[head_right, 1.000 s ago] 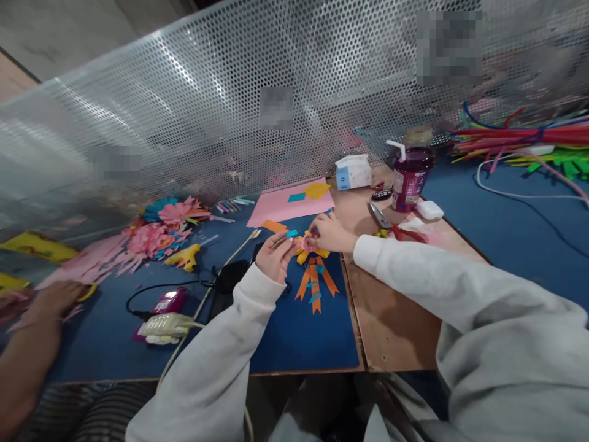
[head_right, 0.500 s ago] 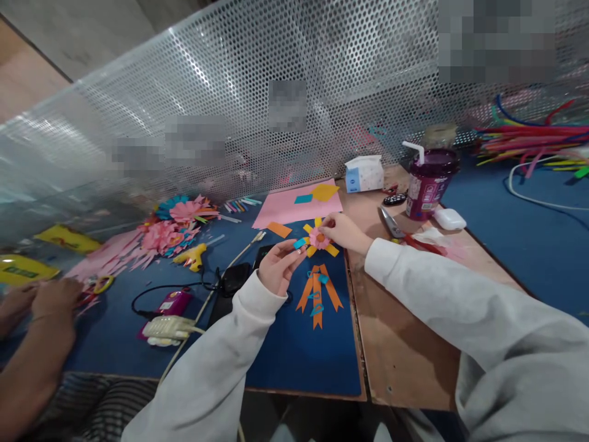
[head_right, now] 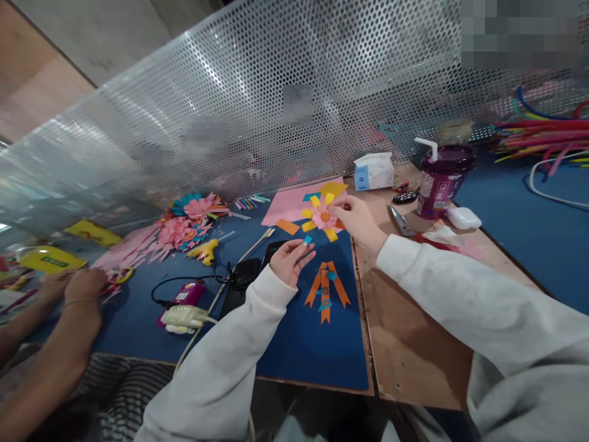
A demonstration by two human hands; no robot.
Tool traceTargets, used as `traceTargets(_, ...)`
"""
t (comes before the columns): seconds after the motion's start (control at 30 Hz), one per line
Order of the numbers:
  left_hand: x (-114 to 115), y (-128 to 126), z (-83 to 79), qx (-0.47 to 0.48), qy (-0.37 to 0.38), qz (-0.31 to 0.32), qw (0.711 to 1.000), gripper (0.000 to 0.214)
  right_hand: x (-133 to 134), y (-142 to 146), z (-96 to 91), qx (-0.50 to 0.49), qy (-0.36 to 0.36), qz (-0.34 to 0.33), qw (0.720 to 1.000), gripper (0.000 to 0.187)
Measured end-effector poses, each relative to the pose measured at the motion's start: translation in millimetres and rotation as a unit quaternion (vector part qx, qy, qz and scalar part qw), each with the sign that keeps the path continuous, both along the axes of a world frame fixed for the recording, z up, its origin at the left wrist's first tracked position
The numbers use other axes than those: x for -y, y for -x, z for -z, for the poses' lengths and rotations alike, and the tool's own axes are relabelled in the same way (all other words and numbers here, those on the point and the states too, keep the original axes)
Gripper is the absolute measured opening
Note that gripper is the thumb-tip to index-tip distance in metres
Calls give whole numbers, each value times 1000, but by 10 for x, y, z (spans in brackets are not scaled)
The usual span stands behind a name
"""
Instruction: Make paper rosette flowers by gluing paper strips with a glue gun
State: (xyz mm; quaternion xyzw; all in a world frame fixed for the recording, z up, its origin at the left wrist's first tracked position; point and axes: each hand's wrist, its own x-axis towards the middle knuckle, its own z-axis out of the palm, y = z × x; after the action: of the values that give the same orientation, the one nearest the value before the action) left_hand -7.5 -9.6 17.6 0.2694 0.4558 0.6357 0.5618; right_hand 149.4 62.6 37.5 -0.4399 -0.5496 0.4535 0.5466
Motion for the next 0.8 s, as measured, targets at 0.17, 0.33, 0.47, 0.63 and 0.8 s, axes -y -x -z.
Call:
traceTargets(0.17, -23, 2, 26, -21, 20, -19, 999, 28, 129, 51, -88, -1, -13, -8, 1000, 23)
traceTargets(0.33, -19, -1, 16, -14, 0, -17, 1000, 33, 178, 82, -117, -2, -30, -26, 999, 25)
traceTargets(0.47, -18, -15, -1, -10, 5, -29, 1000, 38, 201, 90, -134, 6, -25, -37, 999, 23)
traceTargets(0.63, -16, -25, -17, -7, 9, -28, 1000, 42, 217, 91, -135, 6, -25, -44, 999, 20)
traceTargets(0.8, -7, -32, -43, -6, 12, -29, 999, 36, 226, 95, -133, 22, -38, -46, 998, 19)
